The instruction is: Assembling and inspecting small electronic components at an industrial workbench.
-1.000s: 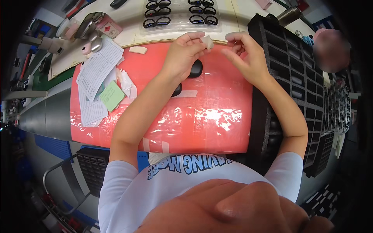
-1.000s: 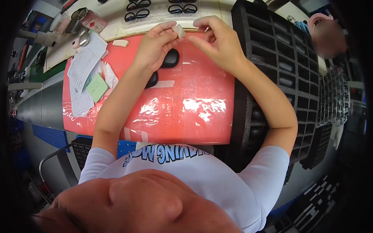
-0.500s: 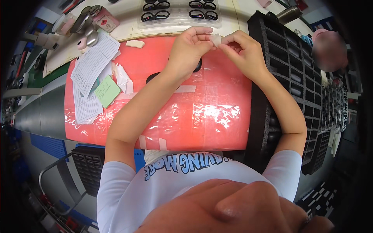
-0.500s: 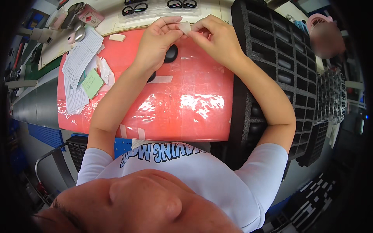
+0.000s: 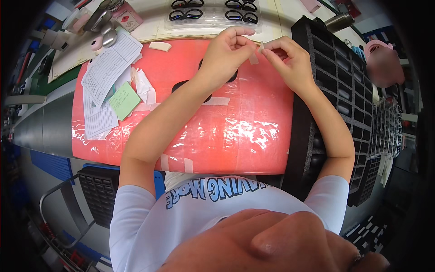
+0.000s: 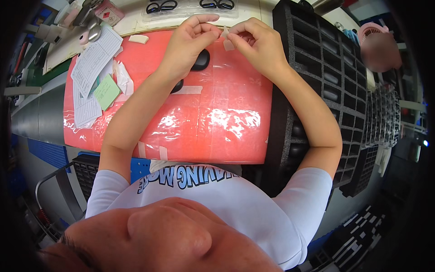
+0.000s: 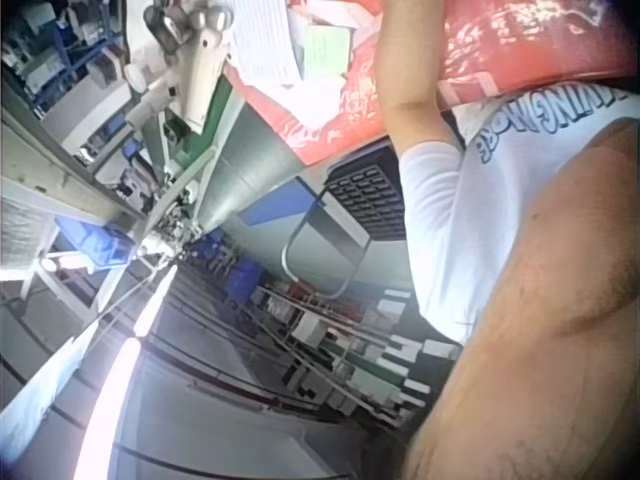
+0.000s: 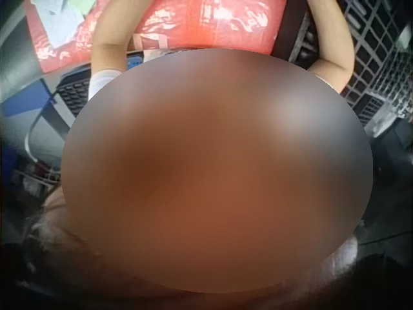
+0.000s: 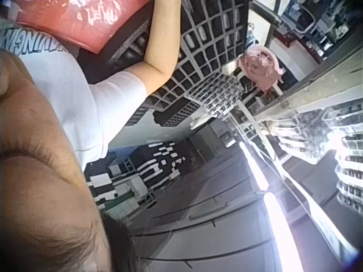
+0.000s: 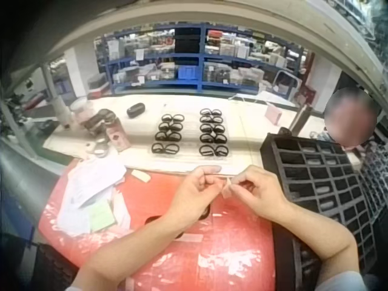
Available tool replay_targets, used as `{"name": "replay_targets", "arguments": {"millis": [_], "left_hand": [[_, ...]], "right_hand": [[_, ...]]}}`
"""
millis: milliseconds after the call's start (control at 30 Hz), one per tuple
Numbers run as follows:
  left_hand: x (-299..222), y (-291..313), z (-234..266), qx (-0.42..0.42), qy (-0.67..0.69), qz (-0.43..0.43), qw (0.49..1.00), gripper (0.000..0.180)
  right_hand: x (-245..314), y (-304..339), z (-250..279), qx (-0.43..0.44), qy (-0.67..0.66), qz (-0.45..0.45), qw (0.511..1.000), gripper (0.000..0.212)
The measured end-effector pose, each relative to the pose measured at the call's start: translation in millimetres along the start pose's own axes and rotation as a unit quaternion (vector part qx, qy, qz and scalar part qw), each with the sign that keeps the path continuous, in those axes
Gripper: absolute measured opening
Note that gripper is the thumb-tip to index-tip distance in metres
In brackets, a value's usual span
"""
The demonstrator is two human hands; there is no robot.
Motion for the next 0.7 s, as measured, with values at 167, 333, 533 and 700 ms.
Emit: {"name": "replay_targets", "arguments": {"millis": [167,333,533,700], "left_hand": [[3,-1,-1,-0.004,0.051,-0.014,0.999,0.037],[2,-1,-3,0.001,0.058,-0.031,0.998,0.038],[4,0,-3,0.011,0.056,-0.011,0.998,0.039],[4,1,-2,-0.006,0.091,-0.005,0.996,0.038]], "right_hand": [[1,0,0,0.005,0.007,-0.002,1.000,0.009],[4,1,0,0.023,0.003,0.007,1.000,0.009],[7,3,-3,0.046,0.028,0.038,0.998,0.009],[-3,0,-5,0.069,-0.031,-0.033,0.997,0.011]]}}
Point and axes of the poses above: each hand's wrist, its own y-axis away from the middle knuckle, its own z-axis out of the back of the hand, x = y × z, the point moved 5 cm from there along -y, towards the middle knuckle, and after that the axes turned 15 degrees about -z, right-handed, at the moved point
